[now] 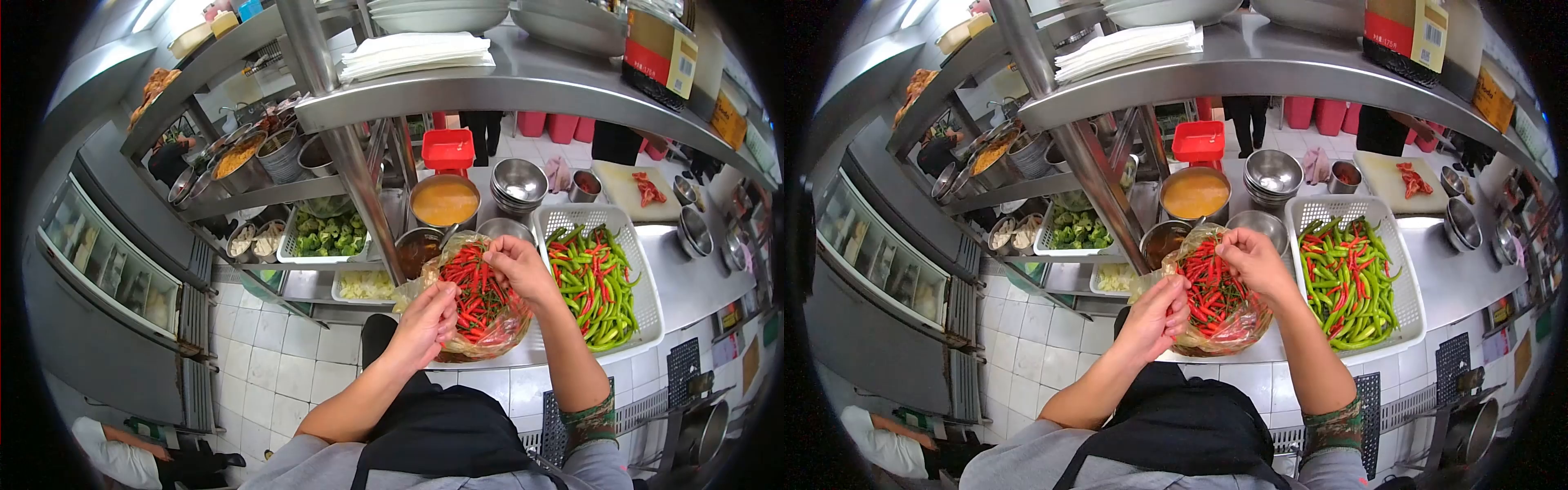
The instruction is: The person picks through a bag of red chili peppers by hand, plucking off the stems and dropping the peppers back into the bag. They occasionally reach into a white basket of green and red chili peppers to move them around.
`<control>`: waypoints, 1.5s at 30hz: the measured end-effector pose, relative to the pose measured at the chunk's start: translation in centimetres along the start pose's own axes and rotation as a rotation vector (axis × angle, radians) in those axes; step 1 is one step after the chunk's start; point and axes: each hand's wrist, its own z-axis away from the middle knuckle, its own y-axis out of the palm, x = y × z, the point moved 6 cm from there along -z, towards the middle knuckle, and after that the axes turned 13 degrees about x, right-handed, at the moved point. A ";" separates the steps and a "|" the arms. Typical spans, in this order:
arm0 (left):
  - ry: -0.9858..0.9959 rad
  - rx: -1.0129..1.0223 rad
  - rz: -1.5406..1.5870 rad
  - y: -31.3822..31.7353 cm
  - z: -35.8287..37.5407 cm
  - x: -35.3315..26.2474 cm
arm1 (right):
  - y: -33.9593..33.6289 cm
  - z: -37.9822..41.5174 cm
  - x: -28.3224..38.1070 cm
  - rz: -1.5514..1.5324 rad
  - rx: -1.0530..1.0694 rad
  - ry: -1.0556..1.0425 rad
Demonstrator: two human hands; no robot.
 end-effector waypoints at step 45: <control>-0.353 0.237 0.304 1.2 5.3 5.4 | 1.1 0.2 1.4 1.258 0.131 -0.186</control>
